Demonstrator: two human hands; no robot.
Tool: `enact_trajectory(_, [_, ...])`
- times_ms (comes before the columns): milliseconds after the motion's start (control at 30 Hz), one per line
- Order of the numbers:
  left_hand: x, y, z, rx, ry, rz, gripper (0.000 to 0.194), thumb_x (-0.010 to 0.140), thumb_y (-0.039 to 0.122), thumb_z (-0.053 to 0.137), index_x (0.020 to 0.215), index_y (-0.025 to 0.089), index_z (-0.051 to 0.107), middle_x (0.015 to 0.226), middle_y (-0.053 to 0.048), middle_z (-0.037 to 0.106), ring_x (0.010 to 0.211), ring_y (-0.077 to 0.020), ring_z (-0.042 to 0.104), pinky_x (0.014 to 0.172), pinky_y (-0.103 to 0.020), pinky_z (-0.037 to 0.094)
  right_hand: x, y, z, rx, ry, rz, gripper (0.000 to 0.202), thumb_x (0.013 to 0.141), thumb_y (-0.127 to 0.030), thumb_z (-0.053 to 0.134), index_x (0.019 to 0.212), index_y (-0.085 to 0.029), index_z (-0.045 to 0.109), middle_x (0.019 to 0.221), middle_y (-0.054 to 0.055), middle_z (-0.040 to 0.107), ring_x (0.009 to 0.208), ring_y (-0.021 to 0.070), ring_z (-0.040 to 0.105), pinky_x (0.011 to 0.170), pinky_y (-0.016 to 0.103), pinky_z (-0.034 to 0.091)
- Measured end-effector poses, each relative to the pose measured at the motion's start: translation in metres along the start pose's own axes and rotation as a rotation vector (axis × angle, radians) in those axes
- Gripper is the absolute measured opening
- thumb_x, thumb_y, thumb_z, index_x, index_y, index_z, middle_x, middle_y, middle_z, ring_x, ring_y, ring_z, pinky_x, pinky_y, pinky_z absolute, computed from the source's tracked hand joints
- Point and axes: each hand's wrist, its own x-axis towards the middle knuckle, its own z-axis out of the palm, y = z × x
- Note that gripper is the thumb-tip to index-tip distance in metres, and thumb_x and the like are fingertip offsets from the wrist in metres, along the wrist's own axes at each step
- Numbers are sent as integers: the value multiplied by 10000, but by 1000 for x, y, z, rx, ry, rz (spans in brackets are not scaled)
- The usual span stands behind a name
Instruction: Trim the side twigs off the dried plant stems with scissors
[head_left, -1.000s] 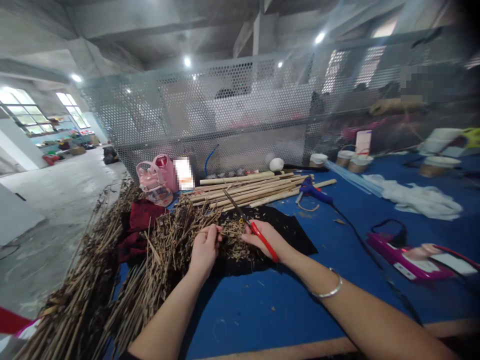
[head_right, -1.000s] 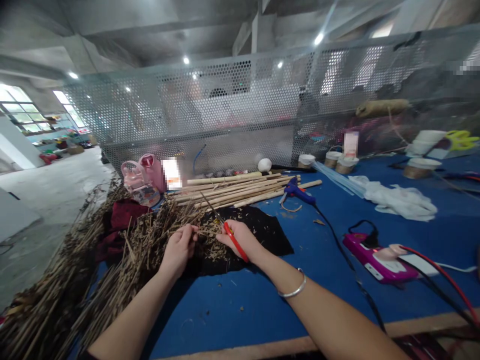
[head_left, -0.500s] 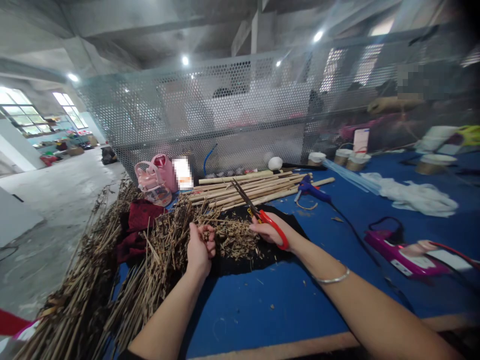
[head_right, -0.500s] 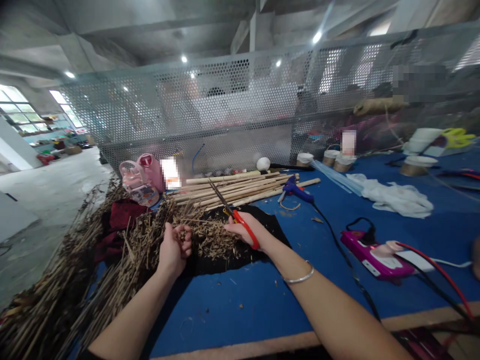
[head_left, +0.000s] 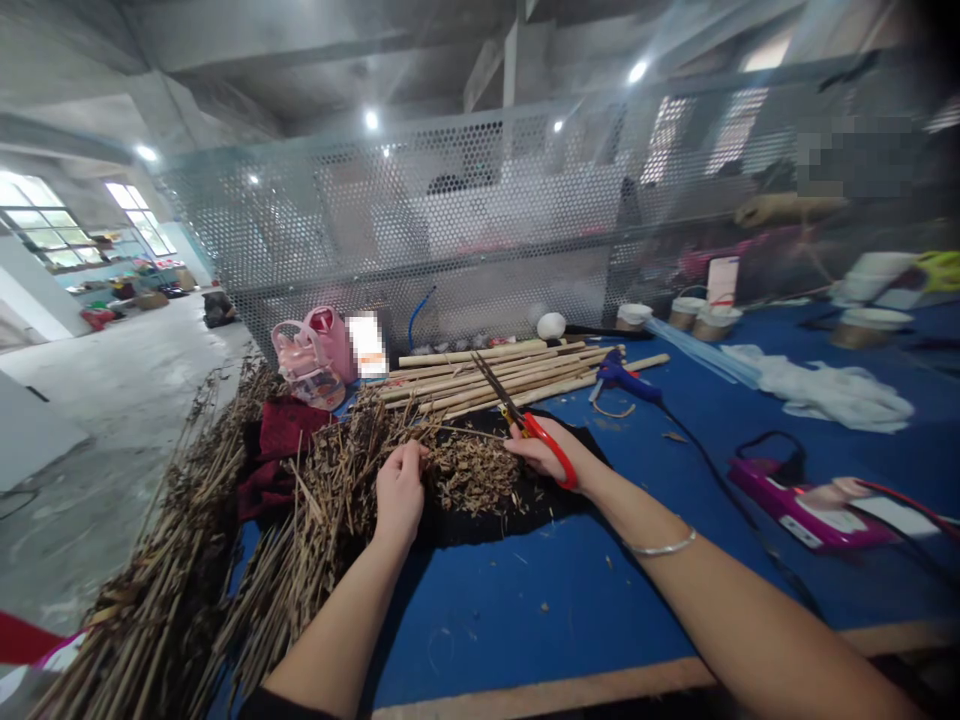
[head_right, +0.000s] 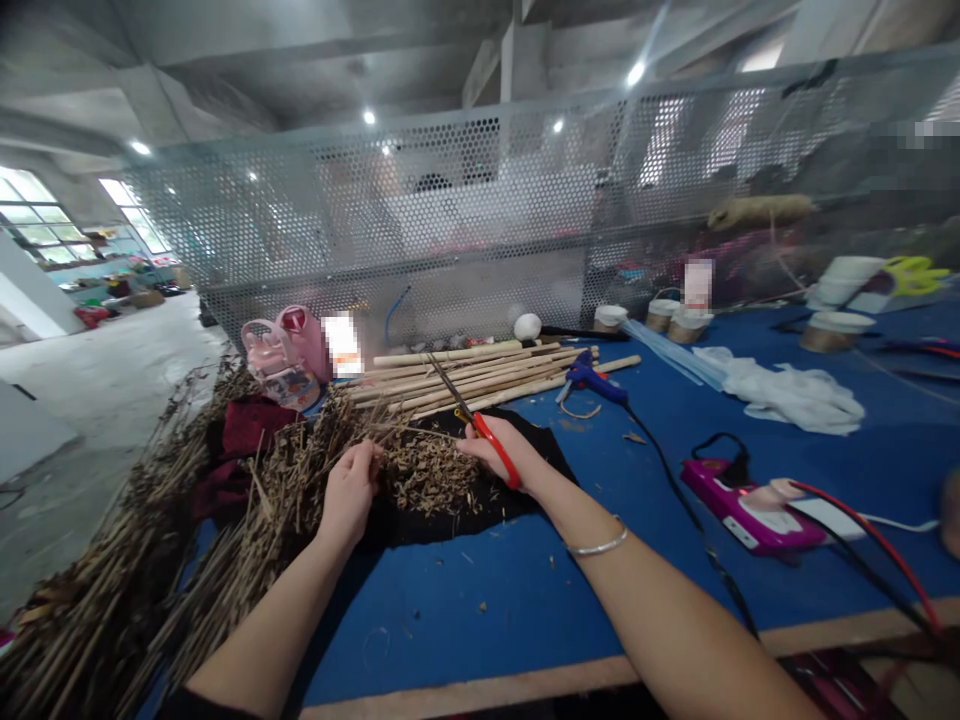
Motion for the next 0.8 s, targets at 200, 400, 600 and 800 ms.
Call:
enact_trajectory(200, [7,-4,-6,90,27,242,331,804,352,474,1043,169,614,1143,-76,580,1079,-172,498,929,-287,352,1,1,2,63,42,-3,298,655,-405,610,637,-190,404,395,-111,319,331,35,258,360,189,177])
enact_trajectory(400, [-6,3,-1,100,46,224,353,776,381,524,1047,170,605,1024,-81,631,936,-174,570,840,-289,420,-4,0,13,255,5,4,298,668,-400,609,664,-200,388,400,-117,280,323,35,220,329,182,143])
enact_trajectory(600, [-18,5,13,-236,-158,-7,380,760,404,541,1059,170,564,980,-78,640,844,-143,593,700,-248,465,-17,-5,35,185,-106,-7,310,666,-420,615,671,-191,408,433,-102,334,354,40,288,345,176,210])
enact_trajectory(800, [-19,9,10,-388,-198,-71,267,754,405,549,799,142,545,670,-5,604,609,-82,571,558,-180,449,-20,-2,44,24,-252,9,388,716,-559,510,670,-184,424,507,-58,441,390,60,372,368,186,275])
